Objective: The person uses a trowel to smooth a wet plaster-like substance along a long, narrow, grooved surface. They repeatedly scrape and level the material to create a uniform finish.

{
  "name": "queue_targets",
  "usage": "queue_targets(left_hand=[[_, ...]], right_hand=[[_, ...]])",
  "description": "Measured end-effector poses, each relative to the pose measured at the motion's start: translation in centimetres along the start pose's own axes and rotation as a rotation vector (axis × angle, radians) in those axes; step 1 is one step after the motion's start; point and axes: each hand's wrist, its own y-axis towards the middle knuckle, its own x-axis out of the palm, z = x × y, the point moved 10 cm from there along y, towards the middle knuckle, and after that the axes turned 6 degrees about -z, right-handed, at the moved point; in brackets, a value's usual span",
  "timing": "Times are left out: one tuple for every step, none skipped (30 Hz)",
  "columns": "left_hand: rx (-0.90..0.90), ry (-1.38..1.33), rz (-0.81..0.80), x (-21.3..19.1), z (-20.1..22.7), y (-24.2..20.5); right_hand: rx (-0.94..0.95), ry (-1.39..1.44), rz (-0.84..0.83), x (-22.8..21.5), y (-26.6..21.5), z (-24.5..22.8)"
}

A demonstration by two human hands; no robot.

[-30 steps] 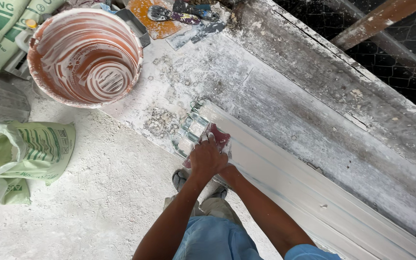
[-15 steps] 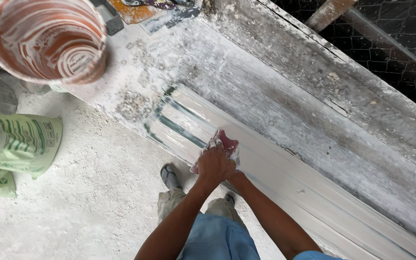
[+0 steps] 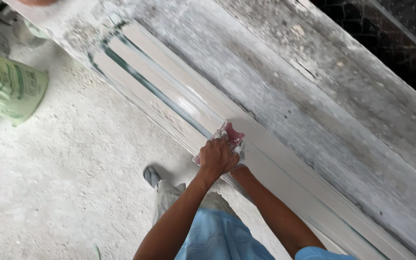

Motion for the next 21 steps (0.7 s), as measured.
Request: queue_targets(left_hand=[[-0.005,-0.004,-0.03,1.9,0.9,-0.6],[-0.01,-0.008,-0.059,3.8,1.9,-1.3],[0.038,0.025,-0.003,4.7,3.5,-1.9],[0.085,0.058,0.053,5.7,5.2,-2.7],[0.133,0.092,0.11,6.5,6.9,-3.4],[0.103,0.072,0.079,8.1,7.7,-3.8],[0.07,0.048,0.041,10.0,8.5,-4.6],[0.036,0.023,0.002,11.8,9.3,-5.4],[0.037,0.023,0.016,13.2,10.6,-6.2],[0.038,0.024,0.03,14.7,11.9,-7.0],[0.039,0.024,0.039,16.0,13.1,-7.9],[0.029,0.014,0.057,17.0,14.2,-8.6],[0.02,0.003,0.069,18.4,15.4,-9.2],[0.012,-0.008,0.08,19.9,16.6,-10.2],[0.011,0.004,0.065,21.2,18.1,-10.9],[0.011,0.016,0.05,22.5,19.6,-11.5],[0.009,0.034,0.039,23.7,20.9,-12.2],[0.005,0.019,0.056,24.6,22.1,-12.9],[0.005,0.005,0.064,25.9,23.5,-13.7],[0.006,-0.01,0.073,27.2,24.8,-14.4],[0.011,0.003,0.049,28.9,26.1,-15.0]], right_hand=[[0.006,0.053,0.013,-0.5,-1.9,0.9],[0.014,0.107,0.023,-1.0,-4.1,1.8],[0.017,0.157,0.041,-1.6,-5.6,2.6],[0.02,0.207,0.058,-2.2,-7.2,3.5],[0.024,0.257,0.075,-2.8,-8.7,4.4],[0.023,0.308,0.089,-3.3,-10.2,5.3],[0.026,0.365,0.098,-3.5,-12.3,6.1],[0.031,0.42,0.108,-3.6,-14.2,6.9],[0.029,0.468,0.117,-3.9,-16.1,8.0],[0.025,0.508,0.129,-4.3,-17.9,9.0],[0.02,0.547,0.137,-4.5,-19.7,9.7],[0.016,0.586,0.147,-4.9,-21.4,10.5],[0.019,0.62,0.152,-4.9,-23.8,11.2],[0.026,0.645,0.156,-5.0,-26.2,11.9],[0.022,0.662,0.16,-5.8,-27.6,12.7],[0.022,0.675,0.159,-6.6,-29.2,13.3],[0.016,0.684,0.163,-7.4,-30.4,14.0],[0.013,0.699,0.161,-7.8,-31.9,14.4],[0.023,0.714,0.164,-8.2,-33.8,15.0],[0.029,0.73,0.168,-8.6,-35.7,15.8],[0.041,0.746,0.175,-8.8,-37.9,16.6]])
